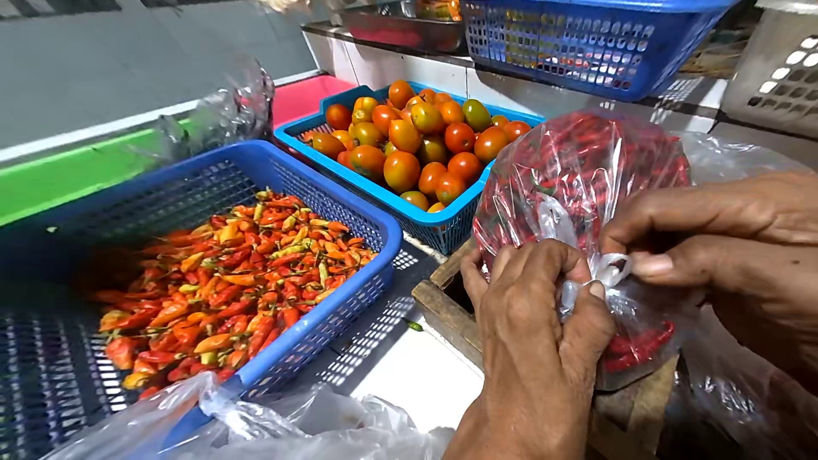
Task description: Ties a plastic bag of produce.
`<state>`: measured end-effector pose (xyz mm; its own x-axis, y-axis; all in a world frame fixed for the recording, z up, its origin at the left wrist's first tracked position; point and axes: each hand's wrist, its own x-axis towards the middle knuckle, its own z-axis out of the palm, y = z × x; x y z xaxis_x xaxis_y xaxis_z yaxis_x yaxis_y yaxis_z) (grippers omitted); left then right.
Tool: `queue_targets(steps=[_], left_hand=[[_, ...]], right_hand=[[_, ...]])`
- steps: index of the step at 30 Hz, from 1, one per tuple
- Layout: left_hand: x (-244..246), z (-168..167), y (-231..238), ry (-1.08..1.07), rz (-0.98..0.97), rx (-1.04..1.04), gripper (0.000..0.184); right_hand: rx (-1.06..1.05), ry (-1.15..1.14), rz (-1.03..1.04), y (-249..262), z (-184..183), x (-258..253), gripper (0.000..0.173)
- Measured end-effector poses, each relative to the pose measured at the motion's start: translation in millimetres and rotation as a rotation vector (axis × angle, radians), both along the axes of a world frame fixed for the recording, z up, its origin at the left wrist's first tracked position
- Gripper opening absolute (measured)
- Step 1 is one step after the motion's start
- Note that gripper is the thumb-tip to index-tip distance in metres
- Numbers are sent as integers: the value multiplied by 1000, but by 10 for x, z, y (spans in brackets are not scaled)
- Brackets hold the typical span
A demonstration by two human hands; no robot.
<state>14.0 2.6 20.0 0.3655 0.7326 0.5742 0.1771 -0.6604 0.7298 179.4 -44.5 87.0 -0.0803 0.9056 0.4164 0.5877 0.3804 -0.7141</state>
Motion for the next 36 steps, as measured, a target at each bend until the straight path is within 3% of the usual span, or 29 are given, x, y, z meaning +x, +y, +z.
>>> queue_targets(steps=[4,12,17,28,36], left_hand=[[-2,-3,10,-6,-22,1,10],[-19,2,45,-47,-90,15,22],[1,-24,54,-131,-75,40,19],[0,-40,67,-115,-72,99,20],[21,-40,38,-106,-21,20,16]], right_hand=[[115,-177,-43,-22,-103,-26,15],[24,197,-11,19,-95,37,27],[-8,349,-28,9,-88,23,27],[-2,402,-55,3,-108,10,27],[17,451,-44,13,-148,26,28]])
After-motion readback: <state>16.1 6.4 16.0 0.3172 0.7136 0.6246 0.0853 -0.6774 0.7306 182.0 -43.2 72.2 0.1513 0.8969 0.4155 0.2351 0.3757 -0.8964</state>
